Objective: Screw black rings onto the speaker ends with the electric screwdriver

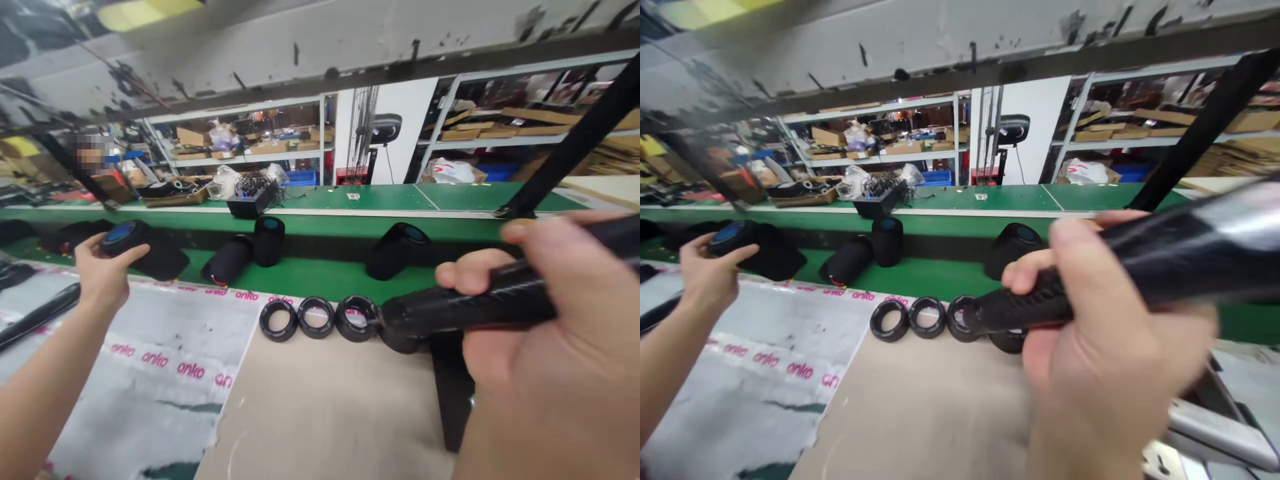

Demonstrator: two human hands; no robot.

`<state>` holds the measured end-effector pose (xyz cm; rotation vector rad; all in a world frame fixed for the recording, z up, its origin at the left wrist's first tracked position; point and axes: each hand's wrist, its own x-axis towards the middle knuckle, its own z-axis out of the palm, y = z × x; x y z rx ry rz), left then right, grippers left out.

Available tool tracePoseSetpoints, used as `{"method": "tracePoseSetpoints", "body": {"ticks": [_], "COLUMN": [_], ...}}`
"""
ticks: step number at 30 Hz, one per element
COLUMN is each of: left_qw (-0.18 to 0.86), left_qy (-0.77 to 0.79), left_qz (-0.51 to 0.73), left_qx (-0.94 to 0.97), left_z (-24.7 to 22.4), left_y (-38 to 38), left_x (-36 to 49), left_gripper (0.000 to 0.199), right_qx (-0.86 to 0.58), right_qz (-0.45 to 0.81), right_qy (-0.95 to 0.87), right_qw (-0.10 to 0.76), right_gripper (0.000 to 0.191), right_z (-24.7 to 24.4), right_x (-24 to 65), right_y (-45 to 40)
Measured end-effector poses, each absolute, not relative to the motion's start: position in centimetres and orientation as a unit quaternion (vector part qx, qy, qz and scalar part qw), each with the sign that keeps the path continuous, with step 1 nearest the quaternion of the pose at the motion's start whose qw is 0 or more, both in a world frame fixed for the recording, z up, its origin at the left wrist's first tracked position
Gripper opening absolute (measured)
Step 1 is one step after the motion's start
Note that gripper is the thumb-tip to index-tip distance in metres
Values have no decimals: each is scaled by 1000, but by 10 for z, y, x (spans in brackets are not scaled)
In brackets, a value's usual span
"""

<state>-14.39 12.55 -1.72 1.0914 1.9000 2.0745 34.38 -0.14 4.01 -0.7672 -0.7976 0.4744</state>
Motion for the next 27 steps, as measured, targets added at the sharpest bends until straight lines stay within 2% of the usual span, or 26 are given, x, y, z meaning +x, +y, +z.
{"method": "tracePoseSetpoints", "body": {"ticks": [2, 3, 5, 7, 8, 11, 14, 17, 20, 24, 27], "left_qw": [108, 135, 186, 245, 268, 308, 353, 390, 410, 436, 450], "left_qy": [602, 592, 582, 556, 543, 516, 517, 520, 517, 490, 465], "left_qz": [687, 680, 651, 606, 589, 560, 545, 533, 507, 474, 451], "left_qx": [393, 412, 450, 513, 536, 570, 557, 542, 555, 588, 615], "left_z": [-22, -26, -41, -60, -70, -100, -120, -125, -117, -99, -88], "left_y": [82, 58, 9, -36, -55, -96, -114, -119, -120, -114, -107], "left_x": [-123, -110, -80, -47, -31, 14, 44, 55, 54, 47, 41], "left_gripper": [82, 85, 90, 93, 95, 96, 103, 108, 113, 125, 130], "right_qx": [-377, -401, -481, -556, -571, -580, -576, -584, -593, -597, -587], "right_qz": [285, 337, 404, 380, 352, 300, 259, 234, 219, 221, 245], "right_qy": [-388, -423, -531, -629, -659, -710, -752, -767, -766, -758, -748], "right_qw": [791, 739, 568, 388, 340, 263, 185, 130, 114, 140, 190], "right_gripper": [28, 33, 36, 31, 30, 37, 36, 39, 41, 40, 39], "right_z": [41, 39, 29, 13, 3, -28, -55, -73, -81, -75, -56], "right_x": [333, 326, 310, 288, 275, 237, 210, 200, 198, 201, 213], "right_y": [4, 7, 12, 18, 21, 26, 26, 26, 26, 26, 24]}}
